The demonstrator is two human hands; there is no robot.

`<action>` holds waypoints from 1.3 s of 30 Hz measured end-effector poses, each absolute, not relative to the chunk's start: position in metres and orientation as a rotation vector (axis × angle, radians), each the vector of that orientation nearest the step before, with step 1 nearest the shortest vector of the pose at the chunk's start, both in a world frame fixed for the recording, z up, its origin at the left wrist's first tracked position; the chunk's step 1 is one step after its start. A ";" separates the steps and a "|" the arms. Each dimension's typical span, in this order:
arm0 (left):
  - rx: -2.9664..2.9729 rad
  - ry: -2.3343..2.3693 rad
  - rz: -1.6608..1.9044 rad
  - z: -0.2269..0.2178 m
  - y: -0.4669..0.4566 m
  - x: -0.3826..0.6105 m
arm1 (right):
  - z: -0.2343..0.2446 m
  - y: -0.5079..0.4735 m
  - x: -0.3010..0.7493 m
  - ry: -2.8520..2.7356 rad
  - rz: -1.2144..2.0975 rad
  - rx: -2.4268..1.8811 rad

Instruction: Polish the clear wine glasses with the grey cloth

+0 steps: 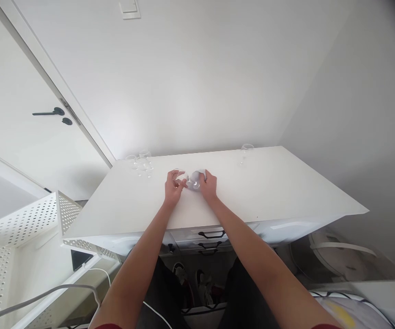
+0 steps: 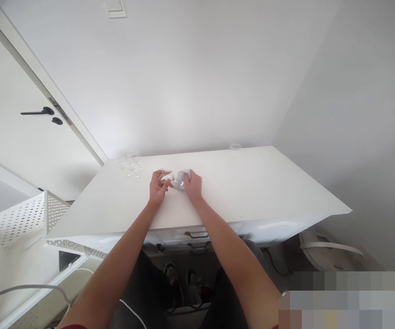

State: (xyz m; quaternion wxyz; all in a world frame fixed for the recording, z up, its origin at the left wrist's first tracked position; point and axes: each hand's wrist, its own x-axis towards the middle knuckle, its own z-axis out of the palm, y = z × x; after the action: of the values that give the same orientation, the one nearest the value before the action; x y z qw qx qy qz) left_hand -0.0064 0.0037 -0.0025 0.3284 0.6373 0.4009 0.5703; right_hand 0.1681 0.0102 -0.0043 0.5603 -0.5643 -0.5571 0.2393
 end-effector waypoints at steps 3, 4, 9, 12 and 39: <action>1.608 1.152 1.582 -0.001 0.004 -0.007 | -0.004 0.005 0.171 -1.298 0.494 -1.276; 1.589 1.176 1.603 -0.001 0.005 -0.007 | -0.004 0.003 0.170 -1.376 0.501 -1.227; 1.562 1.244 1.616 0.001 0.003 -0.006 | -0.009 -0.001 0.158 -1.881 0.483 -1.161; 1.550 1.271 1.621 0.001 0.003 -0.007 | -0.012 0.000 0.154 -2.033 0.432 -1.249; 1.416 1.319 1.609 -0.004 0.006 -0.008 | -0.011 0.002 0.173 -2.123 0.304 -2.015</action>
State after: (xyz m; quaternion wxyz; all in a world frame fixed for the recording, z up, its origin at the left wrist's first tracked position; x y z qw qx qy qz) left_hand -0.0083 0.0060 -0.0038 0.3074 0.5353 0.4988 0.6084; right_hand 0.1725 0.0020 -0.0111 0.0994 -0.6813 -0.7179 0.1029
